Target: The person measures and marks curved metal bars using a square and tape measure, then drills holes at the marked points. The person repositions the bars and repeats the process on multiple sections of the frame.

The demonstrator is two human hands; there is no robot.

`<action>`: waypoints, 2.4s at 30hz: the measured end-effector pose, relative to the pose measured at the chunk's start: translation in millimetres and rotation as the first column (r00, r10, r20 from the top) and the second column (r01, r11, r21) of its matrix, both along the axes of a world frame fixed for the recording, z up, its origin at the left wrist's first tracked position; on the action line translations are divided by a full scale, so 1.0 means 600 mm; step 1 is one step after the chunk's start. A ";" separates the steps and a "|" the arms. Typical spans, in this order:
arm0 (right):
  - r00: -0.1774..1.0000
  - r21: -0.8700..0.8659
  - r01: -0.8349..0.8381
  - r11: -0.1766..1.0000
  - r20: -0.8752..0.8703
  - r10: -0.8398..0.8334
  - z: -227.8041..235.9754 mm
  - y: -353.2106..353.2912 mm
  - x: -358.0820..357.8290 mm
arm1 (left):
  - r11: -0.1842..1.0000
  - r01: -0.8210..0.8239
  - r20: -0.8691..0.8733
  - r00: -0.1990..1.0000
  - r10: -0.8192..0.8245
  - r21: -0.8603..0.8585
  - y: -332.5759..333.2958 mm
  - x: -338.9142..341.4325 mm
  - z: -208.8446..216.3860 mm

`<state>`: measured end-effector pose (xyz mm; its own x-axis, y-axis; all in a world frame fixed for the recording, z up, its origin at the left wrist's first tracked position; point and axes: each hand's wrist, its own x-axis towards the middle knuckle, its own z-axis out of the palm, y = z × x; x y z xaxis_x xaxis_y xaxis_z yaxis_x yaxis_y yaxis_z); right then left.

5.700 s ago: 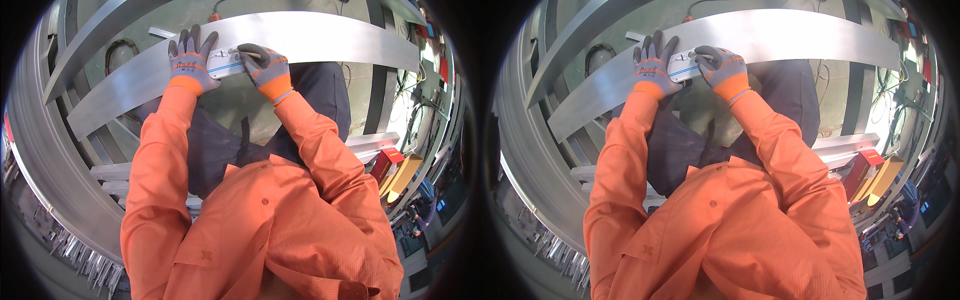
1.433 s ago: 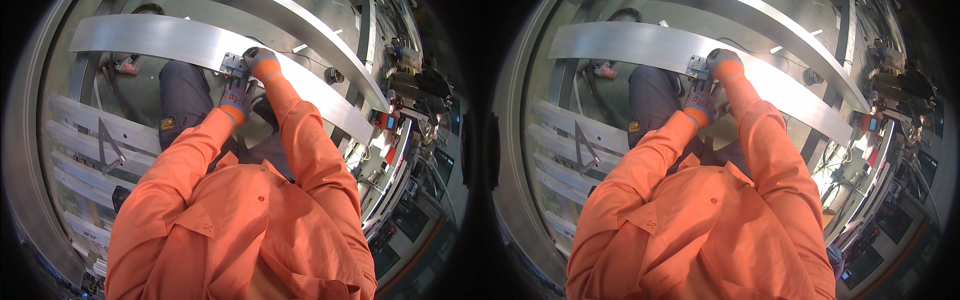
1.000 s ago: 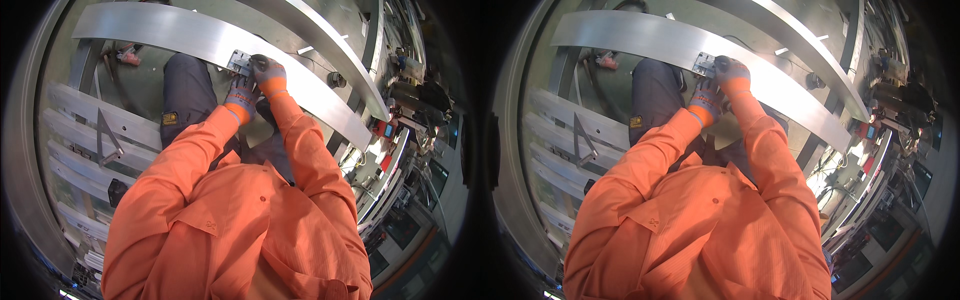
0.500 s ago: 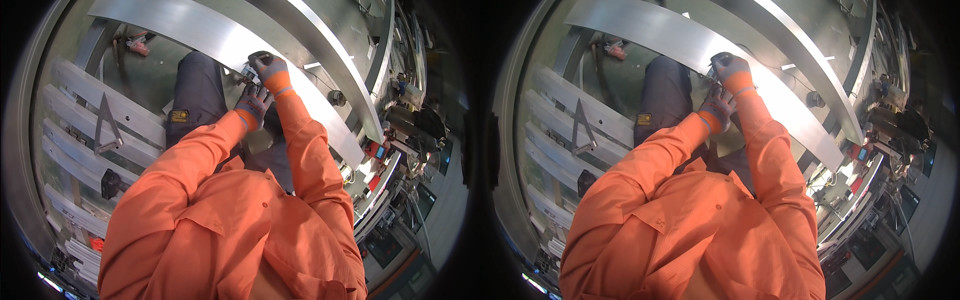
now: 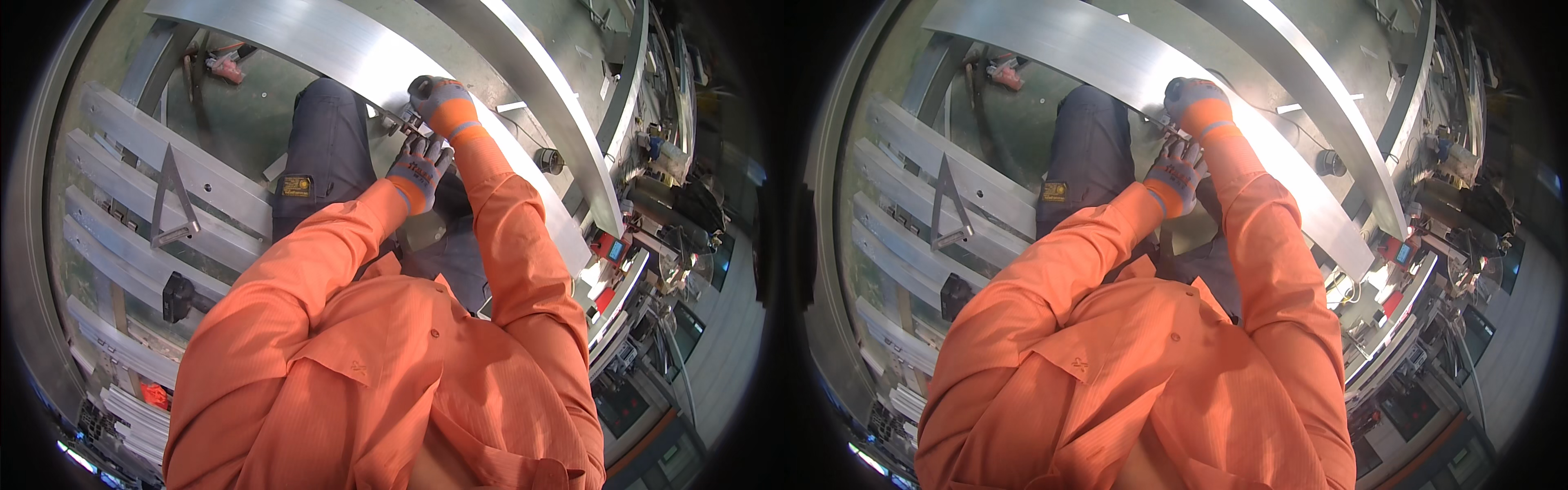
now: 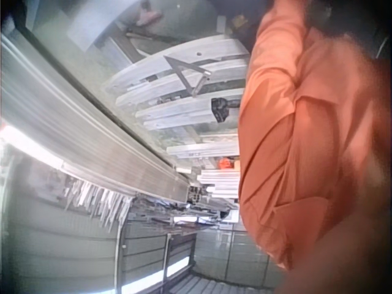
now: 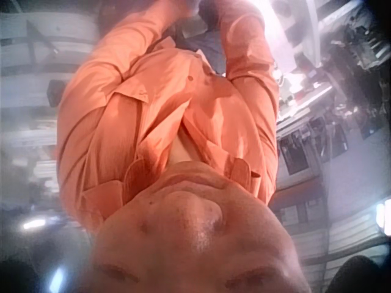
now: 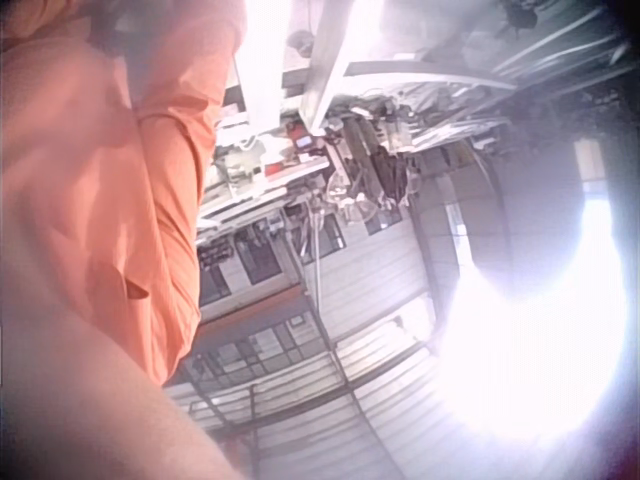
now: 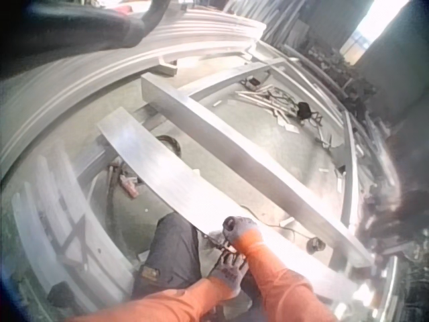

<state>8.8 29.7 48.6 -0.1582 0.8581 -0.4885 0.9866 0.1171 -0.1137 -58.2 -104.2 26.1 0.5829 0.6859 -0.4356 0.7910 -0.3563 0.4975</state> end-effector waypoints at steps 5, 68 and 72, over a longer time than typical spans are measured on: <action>0.990 0.031 0.115 0.993 -0.087 -0.112 -0.029 0.004 0.044 | 0.980 -0.054 0.035 0.998 0.048 0.192 -0.021 0.010 -0.043; -0.129 0.443 0.868 -0.223 -0.232 -0.964 0.002 -1.013 0.406 | 0.982 0.086 0.183 0.982 -0.055 -0.165 -0.057 -0.058 -0.092; -0.184 0.491 0.820 -0.295 -0.262 -0.947 -0.121 -1.070 0.400 | 0.991 0.058 0.185 0.982 -0.035 -0.120 -0.067 -0.059 -0.070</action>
<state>248.6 -612.2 -23.9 0.9975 -0.0425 0.0572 -0.0237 -0.9550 -0.2958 -93.7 -144.2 -15.9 0.6902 0.6036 -0.3992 0.6670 -0.3167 0.6744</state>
